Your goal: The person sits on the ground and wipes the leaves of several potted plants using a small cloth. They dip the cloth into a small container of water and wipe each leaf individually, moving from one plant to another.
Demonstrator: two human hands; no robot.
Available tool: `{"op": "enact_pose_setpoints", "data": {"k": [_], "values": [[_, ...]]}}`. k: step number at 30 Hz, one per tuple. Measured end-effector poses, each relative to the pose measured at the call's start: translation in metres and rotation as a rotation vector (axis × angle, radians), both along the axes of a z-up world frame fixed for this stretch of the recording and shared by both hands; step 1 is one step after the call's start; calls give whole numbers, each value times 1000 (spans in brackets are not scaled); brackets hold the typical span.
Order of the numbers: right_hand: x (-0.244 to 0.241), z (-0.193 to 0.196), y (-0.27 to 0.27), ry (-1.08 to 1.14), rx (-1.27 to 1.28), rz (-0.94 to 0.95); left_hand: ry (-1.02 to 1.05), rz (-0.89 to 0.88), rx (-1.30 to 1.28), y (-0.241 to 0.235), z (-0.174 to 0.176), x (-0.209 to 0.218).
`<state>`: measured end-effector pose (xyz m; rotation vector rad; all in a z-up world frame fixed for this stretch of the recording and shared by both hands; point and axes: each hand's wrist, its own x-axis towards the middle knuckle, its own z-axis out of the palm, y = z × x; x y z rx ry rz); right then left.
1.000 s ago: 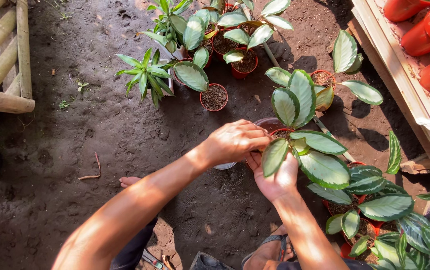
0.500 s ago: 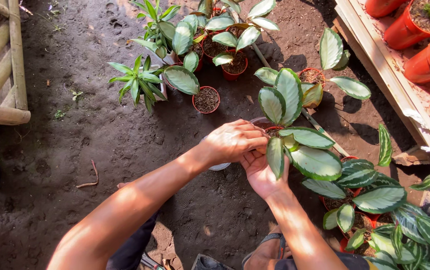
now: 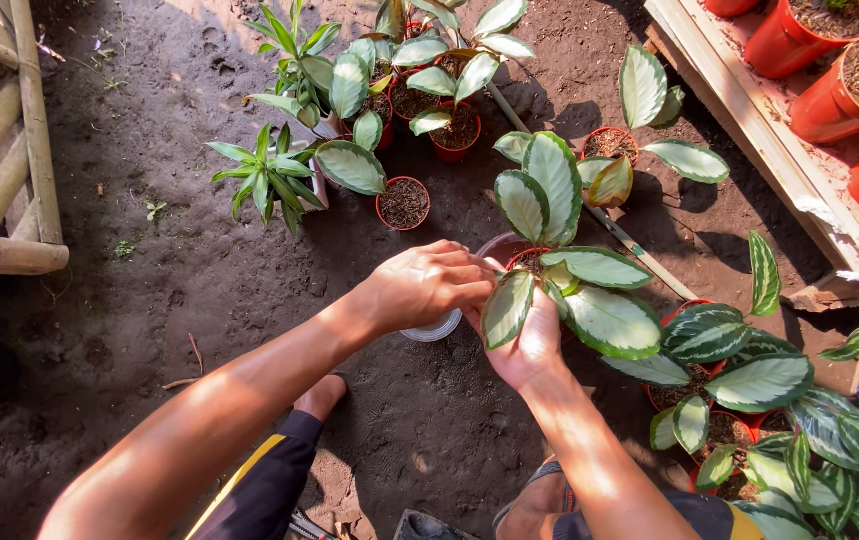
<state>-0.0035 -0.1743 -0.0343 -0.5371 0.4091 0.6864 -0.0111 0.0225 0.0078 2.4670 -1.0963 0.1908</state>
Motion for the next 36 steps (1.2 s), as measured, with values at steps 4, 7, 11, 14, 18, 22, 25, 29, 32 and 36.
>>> {"op": "enact_pose_setpoints", "data": {"k": [4,7,11,14,18,22,25,29,32,36], "values": [[2,-11,0,7,64,-2,-85,-10,-39,11,7,-10],[0,-17,-1,15,-39,-19,-33,-1,-12,18,10,-14],[2,-18,2,63,-66,-64,-7,25,-33,26,18,-17],[4,-13,3,62,-8,-62,28,153,-28,26,25,-19],[0,-2,2,60,-102,8,-102,219,-135,14,32,-15],[-4,3,3,99,-86,-31,-84,168,-82,-12,27,-2],[-3,2,1,101,-29,-35,-21,151,-80,-19,20,-3],[-5,0,-2,40,25,14,27,187,-49,-7,17,-14],[0,5,4,24,48,14,-52,76,3,13,23,-18],[2,11,6,89,-91,-1,-51,165,-46,25,29,-23]]}}
